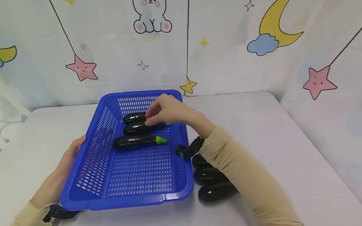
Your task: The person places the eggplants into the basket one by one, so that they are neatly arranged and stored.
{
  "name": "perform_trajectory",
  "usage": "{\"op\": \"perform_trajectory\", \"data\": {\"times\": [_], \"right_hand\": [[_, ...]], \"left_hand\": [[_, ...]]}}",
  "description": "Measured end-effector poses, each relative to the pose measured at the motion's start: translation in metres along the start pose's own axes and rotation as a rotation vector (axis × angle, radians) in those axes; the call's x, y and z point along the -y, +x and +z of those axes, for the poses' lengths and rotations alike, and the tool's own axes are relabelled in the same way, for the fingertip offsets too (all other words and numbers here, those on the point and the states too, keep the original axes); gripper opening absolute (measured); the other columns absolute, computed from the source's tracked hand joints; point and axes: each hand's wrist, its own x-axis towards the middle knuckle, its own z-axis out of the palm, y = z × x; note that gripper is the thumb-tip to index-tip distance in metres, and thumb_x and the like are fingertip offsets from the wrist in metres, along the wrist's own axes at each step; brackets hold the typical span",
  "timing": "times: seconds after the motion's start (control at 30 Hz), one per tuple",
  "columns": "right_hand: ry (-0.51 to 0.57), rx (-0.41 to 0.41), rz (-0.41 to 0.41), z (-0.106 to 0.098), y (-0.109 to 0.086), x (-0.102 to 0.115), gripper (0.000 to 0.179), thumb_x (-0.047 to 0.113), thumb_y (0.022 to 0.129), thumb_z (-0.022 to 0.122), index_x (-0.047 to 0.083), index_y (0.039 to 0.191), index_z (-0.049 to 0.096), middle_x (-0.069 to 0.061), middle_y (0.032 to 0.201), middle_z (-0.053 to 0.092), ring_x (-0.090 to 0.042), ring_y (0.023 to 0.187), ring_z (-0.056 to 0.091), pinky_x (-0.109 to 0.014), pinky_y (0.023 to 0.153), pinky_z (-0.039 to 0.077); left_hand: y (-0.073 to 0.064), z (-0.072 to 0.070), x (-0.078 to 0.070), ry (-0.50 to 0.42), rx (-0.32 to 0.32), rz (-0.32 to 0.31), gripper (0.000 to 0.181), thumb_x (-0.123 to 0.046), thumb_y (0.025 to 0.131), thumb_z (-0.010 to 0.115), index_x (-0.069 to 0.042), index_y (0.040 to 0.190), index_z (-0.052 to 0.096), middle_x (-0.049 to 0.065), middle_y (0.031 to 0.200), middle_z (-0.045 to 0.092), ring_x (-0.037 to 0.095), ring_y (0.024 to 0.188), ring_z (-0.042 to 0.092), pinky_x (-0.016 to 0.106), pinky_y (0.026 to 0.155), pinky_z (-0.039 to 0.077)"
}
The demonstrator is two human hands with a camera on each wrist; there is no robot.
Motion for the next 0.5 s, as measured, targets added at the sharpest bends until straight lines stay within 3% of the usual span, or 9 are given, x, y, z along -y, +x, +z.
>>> {"op": "perform_trajectory", "data": {"times": [0.2, 0.5], "right_hand": [[0.031, -0.033, 0.017, -0.008, -0.017, -0.008, 0.023, 0.025, 0.091, 0.076, 0.013, 0.11, 0.076, 0.0, 0.105, 0.075, -0.014, 0.1, 0.07, -0.038, 0.095, 0.053], [0.041, -0.127, 0.007, -0.017, -0.045, -0.017, 0.028, 0.025, 0.09, 0.076, 0.012, 0.115, 0.074, -0.001, 0.109, 0.075, -0.017, 0.104, 0.068, -0.039, 0.094, 0.054]], "left_hand": [[0.0, -0.001, 0.001, 0.046, -0.054, -0.013, 0.044, -0.044, 0.107, 0.027, -0.021, 0.136, 0.052, 0.001, 0.115, 0.068, 0.012, 0.097, 0.068, 0.028, 0.079, 0.056], [0.001, 0.0, 0.001, -0.021, -0.021, -0.01, 0.046, -0.042, 0.108, 0.024, -0.02, 0.135, 0.054, 0.002, 0.116, 0.068, 0.012, 0.097, 0.068, 0.028, 0.08, 0.056]]}}
